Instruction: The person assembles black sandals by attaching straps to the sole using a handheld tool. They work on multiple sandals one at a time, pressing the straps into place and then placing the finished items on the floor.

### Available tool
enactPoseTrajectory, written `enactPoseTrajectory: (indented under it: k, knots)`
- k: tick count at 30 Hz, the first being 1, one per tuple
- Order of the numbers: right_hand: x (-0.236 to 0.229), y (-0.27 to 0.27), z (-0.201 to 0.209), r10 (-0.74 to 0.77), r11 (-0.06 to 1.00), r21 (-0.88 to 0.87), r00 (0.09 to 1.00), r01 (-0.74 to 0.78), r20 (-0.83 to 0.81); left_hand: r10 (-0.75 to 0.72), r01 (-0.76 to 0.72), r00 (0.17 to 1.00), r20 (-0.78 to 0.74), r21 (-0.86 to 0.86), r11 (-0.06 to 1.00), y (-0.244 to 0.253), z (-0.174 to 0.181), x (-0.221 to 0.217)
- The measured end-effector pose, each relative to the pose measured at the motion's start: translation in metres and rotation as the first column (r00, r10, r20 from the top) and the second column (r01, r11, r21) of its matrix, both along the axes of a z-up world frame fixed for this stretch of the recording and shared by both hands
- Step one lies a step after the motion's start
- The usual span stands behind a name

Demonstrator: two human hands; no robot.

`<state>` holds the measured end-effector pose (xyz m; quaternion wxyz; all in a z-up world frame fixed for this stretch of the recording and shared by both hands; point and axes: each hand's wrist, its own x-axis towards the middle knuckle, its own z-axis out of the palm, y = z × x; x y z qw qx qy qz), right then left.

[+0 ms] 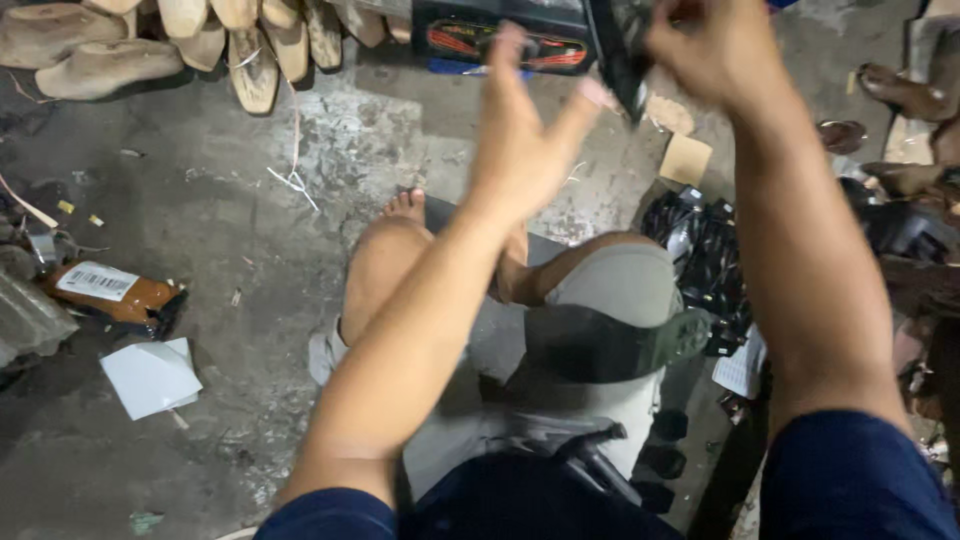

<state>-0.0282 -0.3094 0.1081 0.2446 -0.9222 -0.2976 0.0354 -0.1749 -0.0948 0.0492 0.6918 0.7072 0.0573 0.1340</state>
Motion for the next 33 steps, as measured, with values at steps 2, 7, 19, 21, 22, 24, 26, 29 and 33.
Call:
enactPoseTrajectory:
  k: [2, 7, 19, 21, 22, 24, 26, 29, 33]
  knots:
    - [-0.073, -0.016, 0.023, -0.029, 0.967, 0.221, 0.917, 0.127, -0.398, -0.006, -0.001, 1.0, -0.019, -0.335, 0.942, 0.02, 0.007, -0.001]
    - [-0.248, -0.039, 0.048, 0.077, 0.792, 0.287, 0.377, 0.539, -0.923, -0.374, 0.408, 0.907, 0.193, -0.625, 0.666, 0.037, 0.04, -0.067]
    - [-0.416, -0.02, 0.028, 0.047, 0.662, 0.414, 0.517, 0.625, -0.855, -0.668, 0.653, 0.739, -0.08, -0.155, 0.741, 0.027, 0.101, -0.209]
    - [-0.421, -0.016, 0.024, 0.073, 0.611, 0.456, 0.527, 0.647, -0.847, -0.665, 0.649, 0.732, -0.145, -0.147, 0.746, 0.025, 0.103, -0.214]
    - [-0.424, -0.015, 0.023, 0.091, 0.582, 0.463, 0.513, 0.668, -0.854, -0.66, 0.643, 0.73, -0.178, -0.147, 0.751, 0.024, 0.104, -0.218]
    - [-0.427, -0.011, 0.025, 0.03, 0.622, 0.448, 0.552, 0.643, -0.833, -0.664, 0.65, 0.72, -0.202, -0.136, 0.747, 0.023, 0.104, -0.223]
    - [-0.427, -0.008, 0.029, -0.112, 0.747, 0.375, 0.661, 0.548, -0.742, -0.659, 0.652, 0.724, -0.201, -0.109, 0.75, 0.022, 0.105, -0.225]
    - [-0.427, -0.001, 0.034, -0.223, 0.898, 0.282, 0.903, 0.337, -0.368, -0.649, 0.646, 0.738, -0.182, -0.084, 0.758, 0.019, 0.105, -0.224]
    - [-0.426, 0.005, 0.031, -0.195, 0.784, 0.402, 0.803, 0.472, -0.562, -0.665, 0.653, 0.727, -0.168, -0.127, 0.746, 0.018, 0.104, -0.224]
